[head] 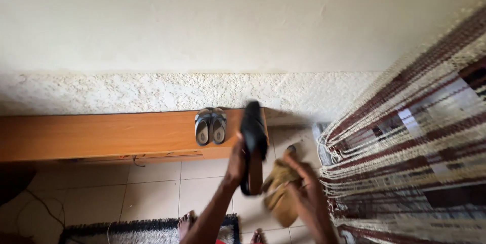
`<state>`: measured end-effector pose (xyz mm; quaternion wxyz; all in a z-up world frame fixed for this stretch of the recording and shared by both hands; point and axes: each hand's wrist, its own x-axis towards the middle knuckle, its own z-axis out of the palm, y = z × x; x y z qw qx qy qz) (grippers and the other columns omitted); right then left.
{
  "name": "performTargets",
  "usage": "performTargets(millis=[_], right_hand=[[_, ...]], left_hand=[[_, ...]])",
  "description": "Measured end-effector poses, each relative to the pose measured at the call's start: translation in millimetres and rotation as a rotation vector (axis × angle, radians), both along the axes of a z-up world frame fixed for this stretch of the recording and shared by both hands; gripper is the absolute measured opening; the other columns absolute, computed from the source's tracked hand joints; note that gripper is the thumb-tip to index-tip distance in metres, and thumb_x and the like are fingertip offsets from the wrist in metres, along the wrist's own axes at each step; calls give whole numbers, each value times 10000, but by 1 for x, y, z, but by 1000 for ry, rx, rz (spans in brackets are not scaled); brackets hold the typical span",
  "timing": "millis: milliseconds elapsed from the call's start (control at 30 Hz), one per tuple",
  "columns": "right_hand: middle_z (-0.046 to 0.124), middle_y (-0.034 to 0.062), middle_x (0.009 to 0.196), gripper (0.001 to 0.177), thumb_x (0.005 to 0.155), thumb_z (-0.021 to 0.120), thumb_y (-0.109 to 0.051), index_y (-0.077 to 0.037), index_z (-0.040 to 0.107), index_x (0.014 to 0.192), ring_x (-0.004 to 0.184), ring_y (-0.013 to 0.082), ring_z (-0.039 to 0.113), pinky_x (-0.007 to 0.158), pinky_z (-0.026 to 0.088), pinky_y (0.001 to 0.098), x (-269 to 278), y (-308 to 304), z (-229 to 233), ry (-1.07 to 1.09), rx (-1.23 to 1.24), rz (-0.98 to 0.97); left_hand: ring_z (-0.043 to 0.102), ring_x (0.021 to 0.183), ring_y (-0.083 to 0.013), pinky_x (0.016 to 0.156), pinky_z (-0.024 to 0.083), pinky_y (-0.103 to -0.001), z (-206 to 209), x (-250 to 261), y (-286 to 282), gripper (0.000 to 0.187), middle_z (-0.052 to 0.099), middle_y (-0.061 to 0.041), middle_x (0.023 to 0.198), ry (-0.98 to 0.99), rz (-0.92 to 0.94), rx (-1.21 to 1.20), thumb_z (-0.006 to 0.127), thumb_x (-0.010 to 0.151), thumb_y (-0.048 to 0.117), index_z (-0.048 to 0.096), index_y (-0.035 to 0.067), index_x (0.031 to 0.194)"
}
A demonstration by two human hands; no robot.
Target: The recorder is cleaning and polishing a pair of black shoes with a cloth.
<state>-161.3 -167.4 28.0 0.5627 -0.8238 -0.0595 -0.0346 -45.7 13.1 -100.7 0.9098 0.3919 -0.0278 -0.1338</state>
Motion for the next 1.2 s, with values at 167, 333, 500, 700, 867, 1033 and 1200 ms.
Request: performTargets(millis=[167, 333, 500, 700, 867, 1033, 1200], right_hand=[[598, 165, 1292, 589, 824, 551, 115, -114, 642, 1359, 1184, 322, 605, 944, 512, 366, 34, -9, -24, -256, -329, -128], [634, 145, 1183, 466, 863, 522, 103, -143, 778, 1164, 1105, 322, 654, 927, 532, 366, 95, -32, -80, -276, -377, -90], [633, 126, 1061, 307, 859, 540, 40, -5, 710, 1111, 984, 220, 597, 845, 506, 308, 151, -44, -239, 156, 317, 239], [737, 60, 938, 322, 1024, 570, -317, -56, 752, 1074, 884, 118, 705, 805, 549, 280, 104, 79, -186, 472, -167, 433], [738, 52, 874, 448, 883, 743, -423, -11, 729, 1059, 826, 132, 678, 762, 545, 310, 121, 196, -233, 707, -82, 351], [723, 94, 800, 516, 904, 727, -473, 19, 705, 1057, 710, 144, 671, 661, 544, 317, 165, 292, -291, 898, -130, 360], [670, 52, 727, 529, 920, 700, -481, 42, 702, 1003, 592, 128, 585, 544, 475, 303, 215, 344, -414, 984, 283, 104]], left_hand=[[576, 846, -161, 792, 525, -341, -19, -71, -13, 692, 644, -94, 949, -61, -214, 510, 396, 1068, 601, 630, -48, 1113], [594, 873, -142, 854, 517, -295, -13, -88, -1, 699, 704, -104, 963, -17, -225, 640, 408, 1056, 577, 682, -63, 1119], [653, 1036, -187, 969, 526, -322, -54, -65, 45, 770, 722, -142, 1160, 149, -72, 302, 385, 1028, 611, 600, -66, 1326], [675, 1005, -290, 867, 542, -368, -88, -29, 136, 1003, 696, -291, 1263, 258, 107, -134, 262, 1004, 780, 516, -91, 1433], [673, 1162, -305, 985, 552, -395, -147, 31, 208, 1031, 642, -218, 1341, 378, 67, -316, 246, 902, 787, 459, -55, 1457], [632, 1240, -372, 1022, 530, -461, -231, 76, 282, 974, 585, -217, 1403, 403, 134, -318, 300, 905, 765, 391, 18, 1523], [589, 1304, -393, 1059, 496, -500, -296, 127, 359, 956, 545, -206, 1485, 715, 88, 472, 301, 863, 762, 382, 108, 1556]])
